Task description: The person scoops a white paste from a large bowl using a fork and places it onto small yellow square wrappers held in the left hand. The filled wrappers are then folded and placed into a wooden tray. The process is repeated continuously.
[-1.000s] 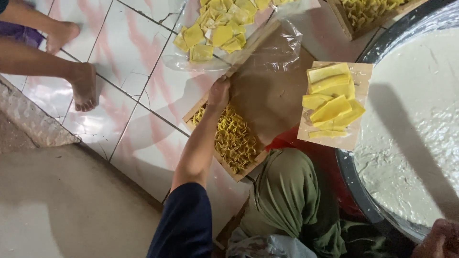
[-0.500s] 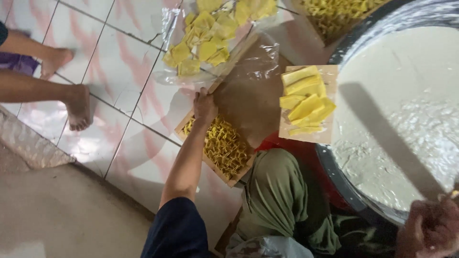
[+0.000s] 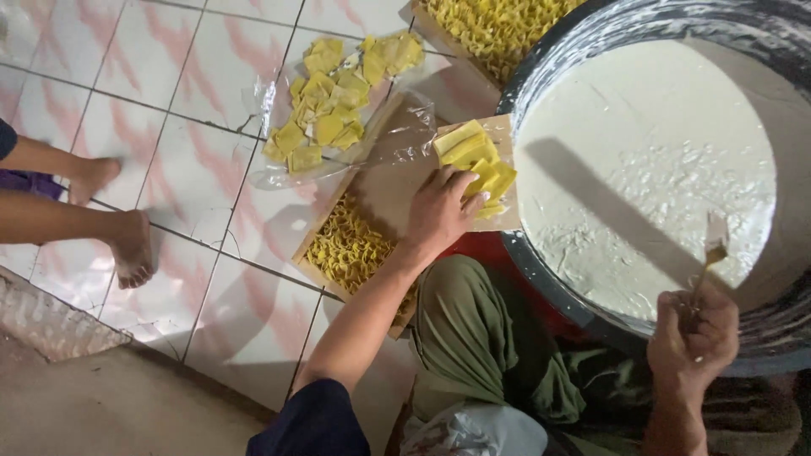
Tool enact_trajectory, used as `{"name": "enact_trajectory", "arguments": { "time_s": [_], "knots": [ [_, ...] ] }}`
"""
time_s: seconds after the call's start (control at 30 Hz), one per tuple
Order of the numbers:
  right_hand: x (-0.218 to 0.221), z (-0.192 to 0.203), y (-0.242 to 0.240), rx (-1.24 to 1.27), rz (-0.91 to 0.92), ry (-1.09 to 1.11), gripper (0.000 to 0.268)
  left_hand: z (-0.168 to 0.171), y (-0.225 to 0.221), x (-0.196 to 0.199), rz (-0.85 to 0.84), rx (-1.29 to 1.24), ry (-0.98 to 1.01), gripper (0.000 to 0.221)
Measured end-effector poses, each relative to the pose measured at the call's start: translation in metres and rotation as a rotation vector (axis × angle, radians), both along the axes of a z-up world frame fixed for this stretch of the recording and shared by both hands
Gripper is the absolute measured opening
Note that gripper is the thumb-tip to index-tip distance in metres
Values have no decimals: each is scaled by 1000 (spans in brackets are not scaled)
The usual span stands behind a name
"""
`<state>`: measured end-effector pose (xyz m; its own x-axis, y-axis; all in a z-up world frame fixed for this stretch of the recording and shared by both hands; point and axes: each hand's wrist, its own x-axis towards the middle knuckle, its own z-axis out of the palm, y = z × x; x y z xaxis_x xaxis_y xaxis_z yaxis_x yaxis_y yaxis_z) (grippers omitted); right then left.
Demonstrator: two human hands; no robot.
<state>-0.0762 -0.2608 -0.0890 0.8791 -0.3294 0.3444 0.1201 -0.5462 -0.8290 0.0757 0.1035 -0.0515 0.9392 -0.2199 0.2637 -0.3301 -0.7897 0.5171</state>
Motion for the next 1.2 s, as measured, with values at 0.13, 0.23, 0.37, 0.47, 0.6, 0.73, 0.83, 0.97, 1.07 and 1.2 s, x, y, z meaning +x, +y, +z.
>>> {"name": "enact_trajectory", "arguments": {
  "time_s": [0.13,0.23,0.37,0.47,0.6,0.73,0.83,0.97,1.07,1.2],
  "knots": [
    [-3,-17,-11,-86,17,-60,28,-7,-8,3,44,-38,107,16],
    [-6,-3,-4,-158,-76,66,33,36,-2,-7,195,-774,549,30],
    [-4,5,2,-84,-89,98,31,-13,11,-6,226,-1485,649,12],
    [-1,15,8,-28,-53,137,28,5,7,-23,271,-1741,764,21],
    [6,22,10,125,-69,250,11,19,-7,-31,92,-1665,718,22],
    [1,14,3,132,-52,296,27,27,-5,-36,340,-1396,728,33],
    [-2,10,1,56,-42,298,25,19,12,-44,281,-936,577,20],
    [0,-3,-5,-130,-30,302,29,24,18,-36,219,-598,581,30],
    [0,0,-1,-93,-9,304,35,21,15,-24,25,-353,546,49],
    [-2,4,2,15,-22,293,29,15,8,-15,-104,-243,522,34]
  ]
}}
